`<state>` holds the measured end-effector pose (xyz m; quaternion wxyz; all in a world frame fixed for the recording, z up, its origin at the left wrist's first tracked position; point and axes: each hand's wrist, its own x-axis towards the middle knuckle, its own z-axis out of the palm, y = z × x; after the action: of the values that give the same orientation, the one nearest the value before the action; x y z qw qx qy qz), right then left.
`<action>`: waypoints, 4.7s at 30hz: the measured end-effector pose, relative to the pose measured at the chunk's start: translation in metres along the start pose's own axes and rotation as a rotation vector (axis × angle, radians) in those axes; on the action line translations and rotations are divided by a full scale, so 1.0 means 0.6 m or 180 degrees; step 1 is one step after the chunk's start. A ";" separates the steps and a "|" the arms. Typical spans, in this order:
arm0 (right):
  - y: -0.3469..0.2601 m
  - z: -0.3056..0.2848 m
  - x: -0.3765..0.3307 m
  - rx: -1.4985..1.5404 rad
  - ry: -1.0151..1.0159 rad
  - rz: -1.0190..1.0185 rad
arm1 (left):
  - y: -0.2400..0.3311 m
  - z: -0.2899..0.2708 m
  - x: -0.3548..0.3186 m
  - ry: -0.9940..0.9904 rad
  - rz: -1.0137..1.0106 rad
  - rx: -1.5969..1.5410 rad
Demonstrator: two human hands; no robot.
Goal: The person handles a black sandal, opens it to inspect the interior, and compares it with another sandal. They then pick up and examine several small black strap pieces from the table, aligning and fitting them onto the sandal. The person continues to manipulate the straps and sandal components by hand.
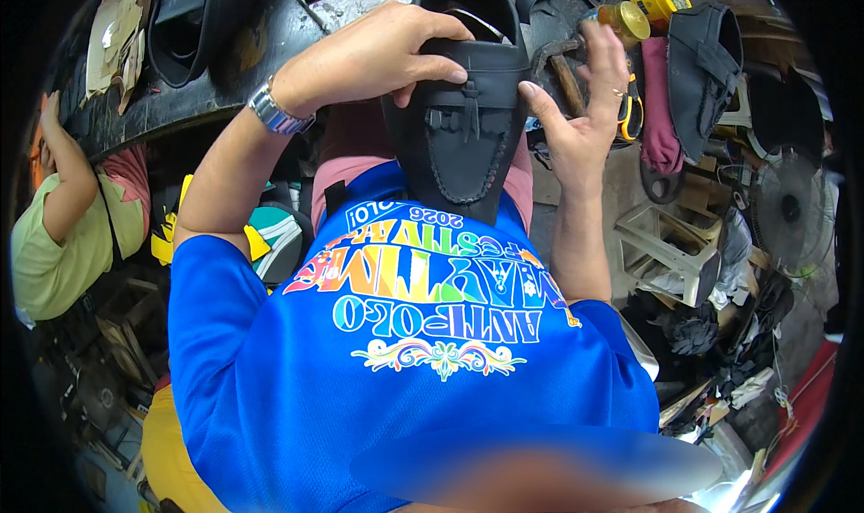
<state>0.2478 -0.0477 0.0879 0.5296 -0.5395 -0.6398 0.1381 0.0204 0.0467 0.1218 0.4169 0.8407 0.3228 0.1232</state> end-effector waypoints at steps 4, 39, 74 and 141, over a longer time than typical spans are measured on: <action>-0.007 -0.006 0.006 -0.1169 -0.0831 -0.1132 | -0.002 -0.003 0.013 -0.0290 -0.0195 -0.0373; -0.016 0.021 0.010 0.0216 -0.0536 -0.0176 | 0.041 -0.021 0.044 -0.0976 -0.0774 -0.0388; 0.076 0.038 -0.056 0.5057 -0.1013 0.2924 | 0.007 -0.037 0.045 -0.1085 -0.0862 -0.1309; 0.091 0.094 -0.056 0.5877 -0.0722 0.3383 | -0.145 0.112 -0.035 0.1230 -0.0134 -0.6180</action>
<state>0.2258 -0.0328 0.0068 0.5423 -0.1236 -0.0164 0.8309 -0.0021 0.0297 0.0131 0.8675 0.0937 0.1592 0.4619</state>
